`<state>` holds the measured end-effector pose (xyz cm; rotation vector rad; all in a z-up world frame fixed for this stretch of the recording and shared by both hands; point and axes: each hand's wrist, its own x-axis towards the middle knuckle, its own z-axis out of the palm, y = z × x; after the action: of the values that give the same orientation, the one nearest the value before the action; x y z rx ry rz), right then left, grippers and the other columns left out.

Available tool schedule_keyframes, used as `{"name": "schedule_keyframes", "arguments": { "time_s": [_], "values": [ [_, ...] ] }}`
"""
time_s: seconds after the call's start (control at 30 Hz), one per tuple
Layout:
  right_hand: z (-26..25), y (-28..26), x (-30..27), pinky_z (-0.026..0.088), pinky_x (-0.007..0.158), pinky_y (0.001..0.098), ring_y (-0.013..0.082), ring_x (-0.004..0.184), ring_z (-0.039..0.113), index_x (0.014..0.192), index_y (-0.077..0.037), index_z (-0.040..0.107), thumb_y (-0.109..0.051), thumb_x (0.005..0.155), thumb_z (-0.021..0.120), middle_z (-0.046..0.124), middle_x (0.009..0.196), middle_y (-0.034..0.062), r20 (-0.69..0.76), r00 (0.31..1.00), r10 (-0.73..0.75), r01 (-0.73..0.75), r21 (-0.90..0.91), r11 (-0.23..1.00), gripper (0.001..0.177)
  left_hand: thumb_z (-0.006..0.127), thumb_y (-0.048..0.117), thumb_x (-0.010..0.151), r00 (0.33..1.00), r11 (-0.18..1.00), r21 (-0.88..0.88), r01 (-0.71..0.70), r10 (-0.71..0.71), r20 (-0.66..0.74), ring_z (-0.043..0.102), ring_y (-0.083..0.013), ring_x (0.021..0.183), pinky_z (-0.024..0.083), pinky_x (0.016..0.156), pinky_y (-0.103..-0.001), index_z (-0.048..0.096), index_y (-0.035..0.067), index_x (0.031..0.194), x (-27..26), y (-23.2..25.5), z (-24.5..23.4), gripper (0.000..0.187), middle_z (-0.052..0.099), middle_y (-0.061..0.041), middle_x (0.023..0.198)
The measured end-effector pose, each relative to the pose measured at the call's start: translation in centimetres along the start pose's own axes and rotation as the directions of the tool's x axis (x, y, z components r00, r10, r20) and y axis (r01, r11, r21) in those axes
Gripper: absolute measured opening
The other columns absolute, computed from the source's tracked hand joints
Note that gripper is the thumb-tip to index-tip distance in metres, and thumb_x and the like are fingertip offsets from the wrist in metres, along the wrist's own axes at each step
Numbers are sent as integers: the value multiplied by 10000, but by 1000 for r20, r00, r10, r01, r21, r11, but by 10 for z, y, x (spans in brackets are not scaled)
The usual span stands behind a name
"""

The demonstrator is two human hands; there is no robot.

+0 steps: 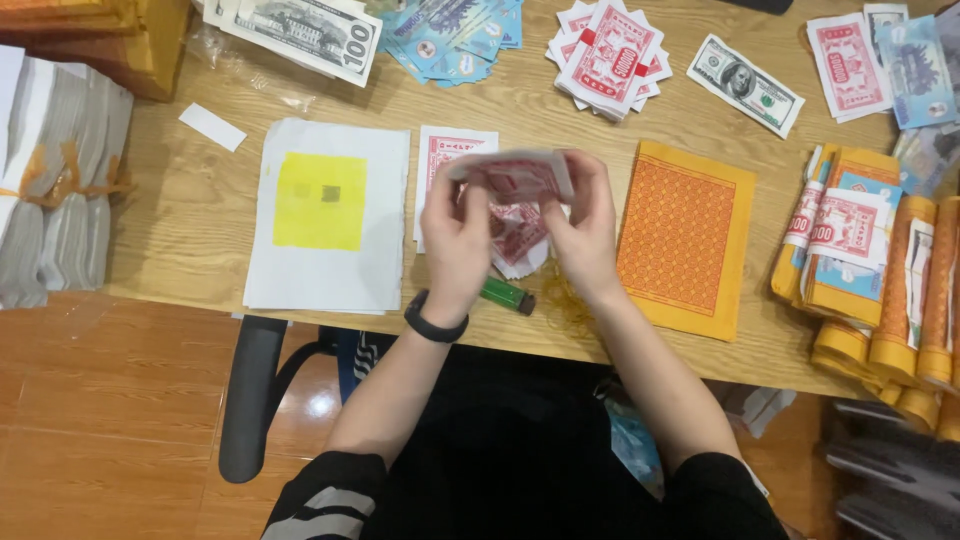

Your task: Sort and organize stacks of ritual paper on a desk by fanning and stacking them.

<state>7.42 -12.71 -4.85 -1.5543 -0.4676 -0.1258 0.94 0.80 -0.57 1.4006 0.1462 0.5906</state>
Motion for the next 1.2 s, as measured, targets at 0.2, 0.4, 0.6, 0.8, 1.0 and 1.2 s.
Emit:
{"name": "schedule_keyframes", "arguments": {
  "time_s": [0.2,0.4,0.6,0.8,1.0,1.2],
  "values": [
    [-28,6,18,592,720,316,228,826,661,1061,11,648,-37,920,640,664,915,169,-64,979,191,-184,108,977,149,570,122,986,948,768,-579,272,-316,27,634,-233,1051,605,866,-464,490,-8,1285,16,-19,-2,336,581,-130,1160],
    [-68,-40,106,442,524,103,36,667,597,1035,-12,673,-116,968,611,716,928,29,-347,752,560,-574,72,816,138,540,219,982,961,904,-329,273,-244,126,639,-242,1090,565,934,-354,498,81,1275,7,-12,-23,326,607,-151,1234],
    [-106,23,138,411,418,192,75,521,527,735,-117,604,-119,969,651,597,659,-16,-412,702,581,-647,-27,762,238,498,101,962,912,886,409,-217,35,408,606,-235,940,457,833,-358,646,13,1070,0,-6,-27,203,664,-103,1005],
    [-96,28,150,381,384,216,79,446,504,864,-105,665,-161,923,681,602,636,-15,-446,663,602,-714,-136,686,84,570,118,937,890,715,575,-398,151,430,536,-262,861,412,699,-397,659,58,1035,-8,-32,-21,145,608,-72,927],
    [-132,75,146,430,818,336,187,918,530,1086,-88,668,-248,909,696,571,927,18,-345,938,-21,-260,-745,614,241,613,193,927,864,555,697,-455,84,497,530,-266,966,446,786,-425,711,65,1002,-14,-46,-17,178,631,-104,1047],
    [-56,20,125,481,755,245,157,866,569,1026,-60,669,-47,995,564,629,1011,93,168,977,133,20,-688,725,110,629,186,912,826,468,689,-554,205,525,544,-268,920,438,745,-399,703,55,811,-14,-51,-16,181,638,-77,980]
  ]
}}
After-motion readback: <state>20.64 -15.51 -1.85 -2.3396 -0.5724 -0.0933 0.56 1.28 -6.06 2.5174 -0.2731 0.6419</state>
